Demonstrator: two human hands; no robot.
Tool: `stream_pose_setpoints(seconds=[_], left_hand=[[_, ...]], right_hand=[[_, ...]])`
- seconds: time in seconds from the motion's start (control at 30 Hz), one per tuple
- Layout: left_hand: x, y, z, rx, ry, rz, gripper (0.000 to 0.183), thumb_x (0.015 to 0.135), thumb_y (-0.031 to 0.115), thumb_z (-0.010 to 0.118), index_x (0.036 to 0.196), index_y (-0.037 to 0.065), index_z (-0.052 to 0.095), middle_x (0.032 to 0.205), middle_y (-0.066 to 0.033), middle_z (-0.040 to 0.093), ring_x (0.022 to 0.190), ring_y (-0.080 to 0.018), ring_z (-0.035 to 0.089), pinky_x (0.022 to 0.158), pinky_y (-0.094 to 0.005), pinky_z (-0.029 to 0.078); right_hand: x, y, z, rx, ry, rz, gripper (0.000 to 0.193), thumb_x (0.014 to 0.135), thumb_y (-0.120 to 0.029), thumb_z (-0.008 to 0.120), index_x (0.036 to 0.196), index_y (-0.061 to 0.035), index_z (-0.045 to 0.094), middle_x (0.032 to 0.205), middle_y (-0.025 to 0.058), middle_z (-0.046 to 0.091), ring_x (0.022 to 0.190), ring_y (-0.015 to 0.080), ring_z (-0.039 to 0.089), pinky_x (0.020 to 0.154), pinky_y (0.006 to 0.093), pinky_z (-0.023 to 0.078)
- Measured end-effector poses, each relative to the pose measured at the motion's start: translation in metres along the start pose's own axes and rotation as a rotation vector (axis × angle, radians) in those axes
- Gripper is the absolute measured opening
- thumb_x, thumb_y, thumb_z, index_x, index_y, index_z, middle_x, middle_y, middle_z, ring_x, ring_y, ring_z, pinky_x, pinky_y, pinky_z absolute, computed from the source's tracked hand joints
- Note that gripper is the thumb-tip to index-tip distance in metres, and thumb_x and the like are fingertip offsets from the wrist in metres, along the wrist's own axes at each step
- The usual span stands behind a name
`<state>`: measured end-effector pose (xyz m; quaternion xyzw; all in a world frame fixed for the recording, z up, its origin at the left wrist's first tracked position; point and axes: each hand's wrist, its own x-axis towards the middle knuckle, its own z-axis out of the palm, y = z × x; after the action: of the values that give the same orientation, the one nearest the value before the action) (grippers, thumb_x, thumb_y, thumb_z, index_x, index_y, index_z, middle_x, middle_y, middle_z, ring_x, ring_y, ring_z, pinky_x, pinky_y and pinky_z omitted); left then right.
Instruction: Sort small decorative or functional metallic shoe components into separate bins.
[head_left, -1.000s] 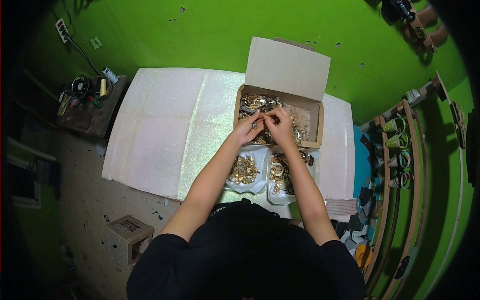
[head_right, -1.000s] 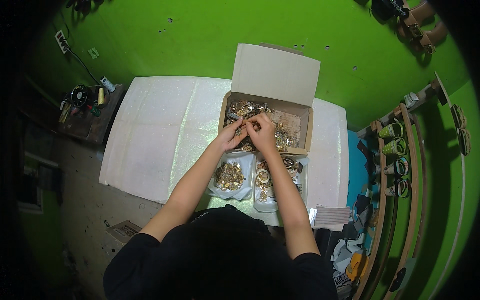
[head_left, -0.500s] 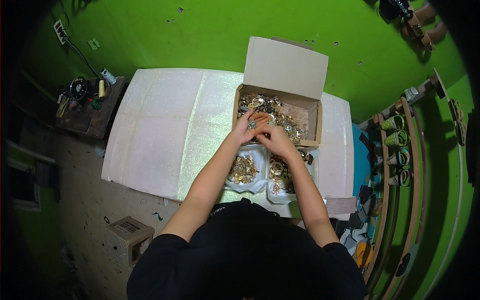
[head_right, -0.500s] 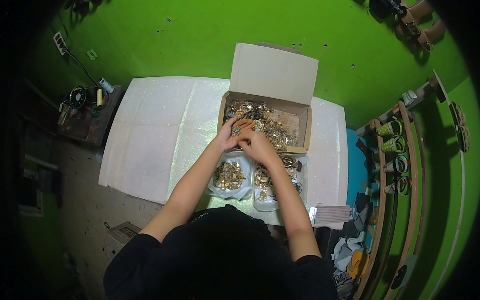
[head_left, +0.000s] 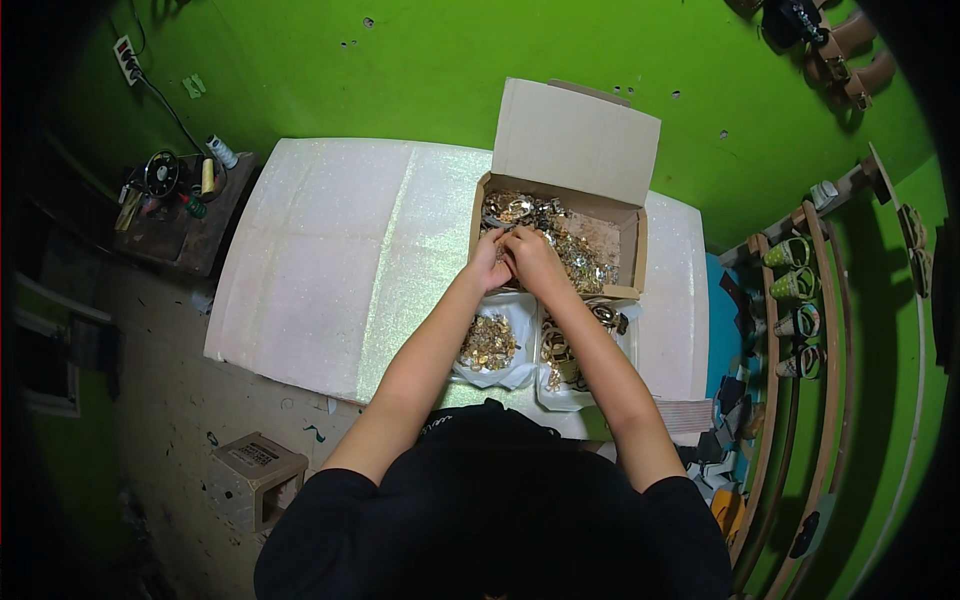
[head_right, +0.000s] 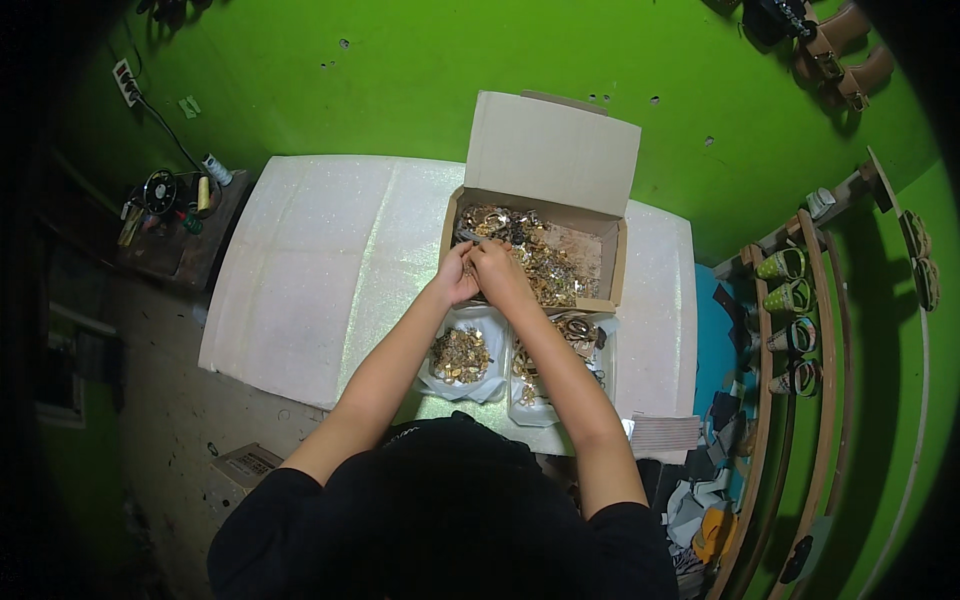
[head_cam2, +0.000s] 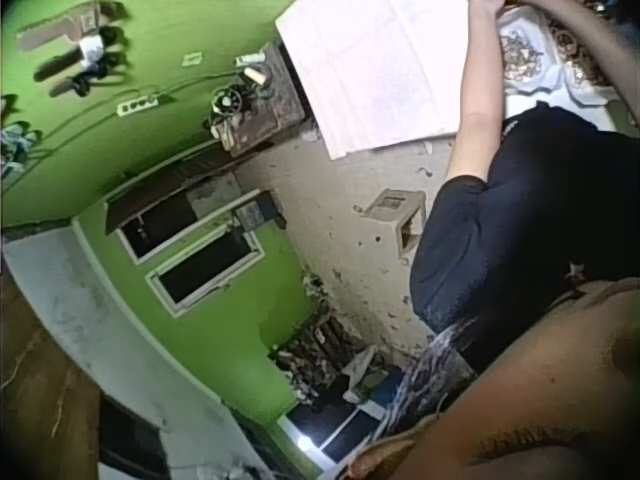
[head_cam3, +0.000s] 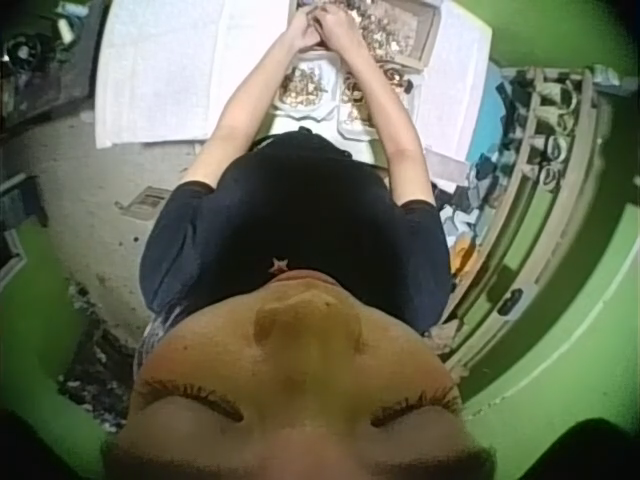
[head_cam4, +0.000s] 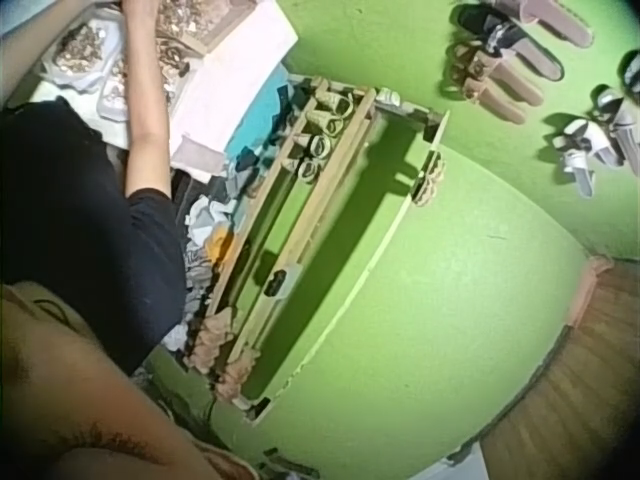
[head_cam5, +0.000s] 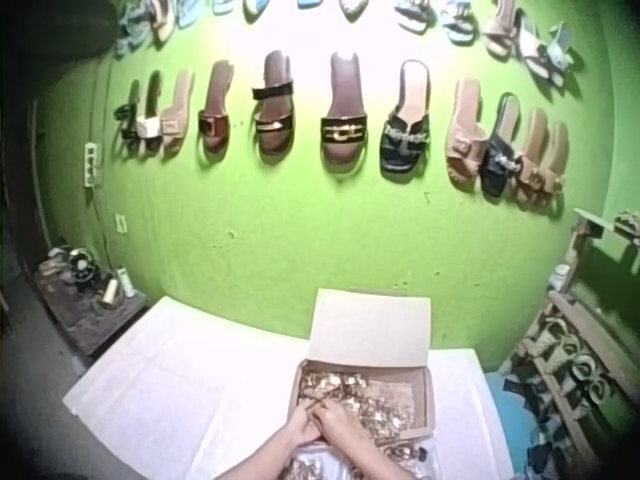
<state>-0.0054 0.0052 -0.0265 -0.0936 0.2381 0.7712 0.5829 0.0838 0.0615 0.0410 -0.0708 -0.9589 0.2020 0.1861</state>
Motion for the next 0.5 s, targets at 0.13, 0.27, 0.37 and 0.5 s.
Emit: stream_pose_setpoints(seconds=[0.13,0.27,0.37,0.5], left_hand=[[-0.013,-0.002,0.021,-0.012,0.026,-0.013,0.031,0.087,0.028,0.03,0.087,0.004,0.05,0.08,-0.0049,0.052,0.067,-0.0131,0.051,0.058,-0.0233,0.047],[0.012,0.017,-0.054,-0.463,-0.595,-0.206,0.032,0.087,0.027,0.03,0.088,0.001,0.048,0.08,-0.0101,0.053,0.082,-0.0208,0.055,0.074,-0.0344,0.048],[-0.018,-0.002,0.024,-0.056,0.075,0.007,0.03,0.087,0.027,0.031,0.084,0.002,0.047,0.072,-0.0081,0.05,0.07,-0.0184,0.053,0.066,-0.0318,0.048],[-0.02,0.004,0.009,-0.116,-0.075,-0.005,0.03,0.087,0.027,0.031,0.084,0.002,0.047,0.07,-0.0076,0.049,0.062,-0.0167,0.05,0.058,-0.0293,0.047]], right_hand=[[-0.001,0.005,-0.005,0.013,0.05,-0.015,0.013,0.067,-0.002,0.056,0.08,-0.0007,0.057,0.08,0.0145,0.054,0.074,0.032,0.053,0.065,0.0375,0.045],[0.01,-0.02,-0.007,0.134,0.074,-0.033,0.011,0.069,-0.005,0.055,0.078,0.0011,0.056,0.078,0.0162,0.054,0.07,0.0336,0.054,0.064,0.0374,0.046],[0.001,0.009,-0.011,0.198,0.206,0.074,0.012,0.07,-0.004,0.058,0.08,0.0022,0.056,0.075,0.0137,0.057,0.066,0.026,0.057,0.058,0.0318,0.047],[0.003,0.001,-0.011,0.991,0.098,0.51,0.011,0.077,-0.003,0.056,0.085,0.0037,0.056,0.076,0.0086,0.06,0.063,0.0093,0.056,0.054,0.0204,0.046]])
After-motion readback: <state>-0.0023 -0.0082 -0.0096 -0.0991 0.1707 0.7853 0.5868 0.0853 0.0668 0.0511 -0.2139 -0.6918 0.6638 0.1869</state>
